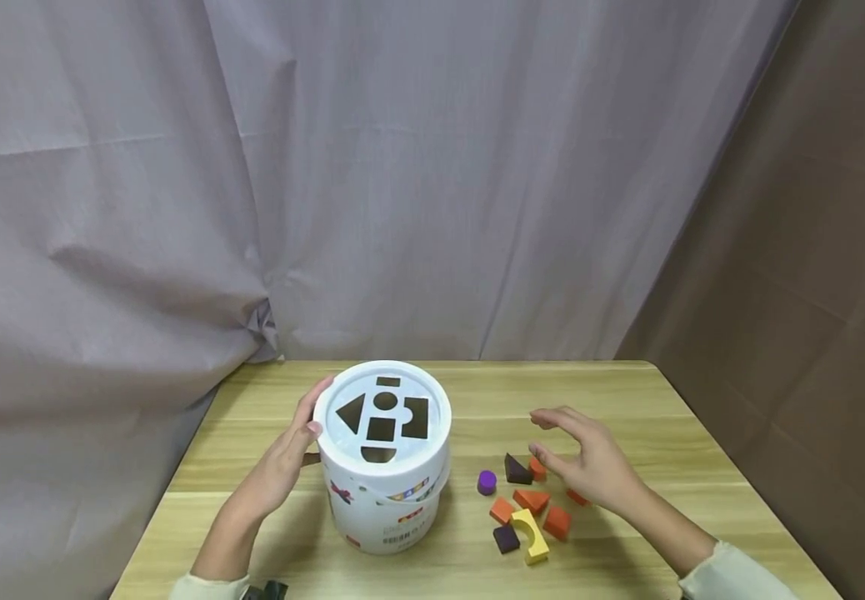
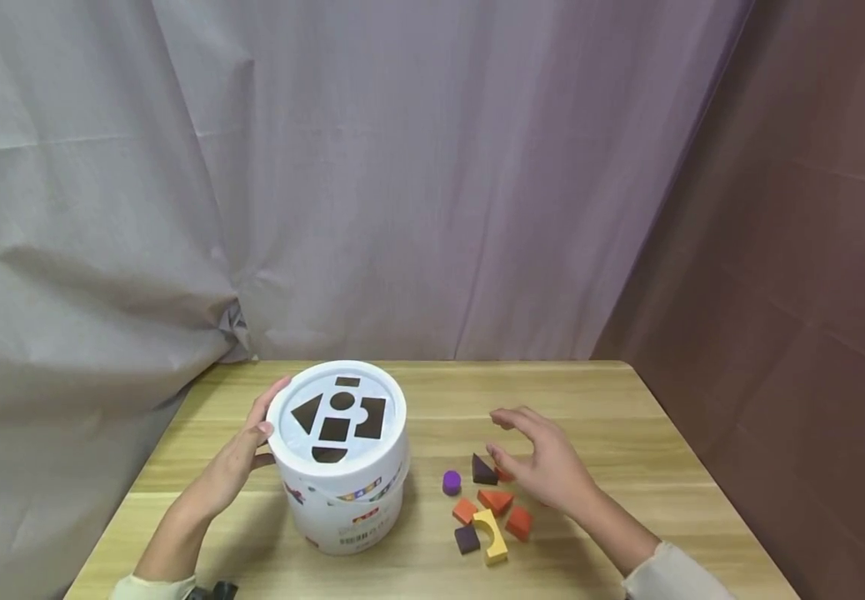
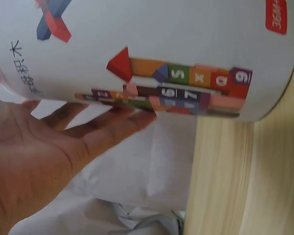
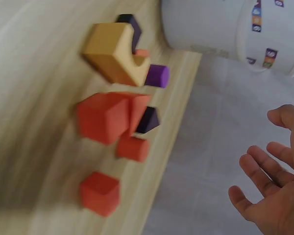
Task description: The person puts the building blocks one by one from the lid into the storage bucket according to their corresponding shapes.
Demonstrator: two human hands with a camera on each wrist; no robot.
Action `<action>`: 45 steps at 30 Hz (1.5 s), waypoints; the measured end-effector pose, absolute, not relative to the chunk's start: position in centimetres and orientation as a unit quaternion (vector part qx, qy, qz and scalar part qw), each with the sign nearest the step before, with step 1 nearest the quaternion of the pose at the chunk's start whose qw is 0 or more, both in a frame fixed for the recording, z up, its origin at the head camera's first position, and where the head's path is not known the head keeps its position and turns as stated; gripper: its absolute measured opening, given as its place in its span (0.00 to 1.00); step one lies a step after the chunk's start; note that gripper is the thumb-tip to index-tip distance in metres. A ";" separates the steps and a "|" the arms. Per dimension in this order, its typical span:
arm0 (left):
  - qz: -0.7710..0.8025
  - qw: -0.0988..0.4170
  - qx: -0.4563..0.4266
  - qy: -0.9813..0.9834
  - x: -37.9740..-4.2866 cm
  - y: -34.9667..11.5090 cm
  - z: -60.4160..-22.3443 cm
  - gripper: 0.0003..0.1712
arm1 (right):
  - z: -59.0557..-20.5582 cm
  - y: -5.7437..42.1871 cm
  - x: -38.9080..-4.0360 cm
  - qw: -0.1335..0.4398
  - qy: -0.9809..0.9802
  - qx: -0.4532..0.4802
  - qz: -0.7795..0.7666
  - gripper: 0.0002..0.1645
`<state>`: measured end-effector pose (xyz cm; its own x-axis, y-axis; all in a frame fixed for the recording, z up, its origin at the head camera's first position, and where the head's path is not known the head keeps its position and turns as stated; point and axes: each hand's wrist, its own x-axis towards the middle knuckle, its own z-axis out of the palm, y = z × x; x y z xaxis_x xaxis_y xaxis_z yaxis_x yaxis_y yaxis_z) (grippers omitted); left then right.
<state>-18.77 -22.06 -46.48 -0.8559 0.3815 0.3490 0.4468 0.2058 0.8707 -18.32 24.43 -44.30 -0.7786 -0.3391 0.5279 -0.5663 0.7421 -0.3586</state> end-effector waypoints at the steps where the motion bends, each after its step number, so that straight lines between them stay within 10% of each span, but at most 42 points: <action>1: -0.573 0.020 -0.268 -0.774 -18.8 -22.3 -46.4 0.34 | -44.5 24.7 -18.2 0.214 -0.910 0.244 0.258 0.27; 22: -0.546 -0.058 -0.280 -0.788 -19.2 -24.7 -45.0 0.57 | -49.6 29.7 -17.8 0.023 -0.958 0.132 0.253 0.24; 45: -0.535 -0.052 -0.273 -0.798 -19.1 -24.2 -45.1 0.57 | -49.2 30.5 -18.1 0.097 -0.961 0.115 0.230 0.22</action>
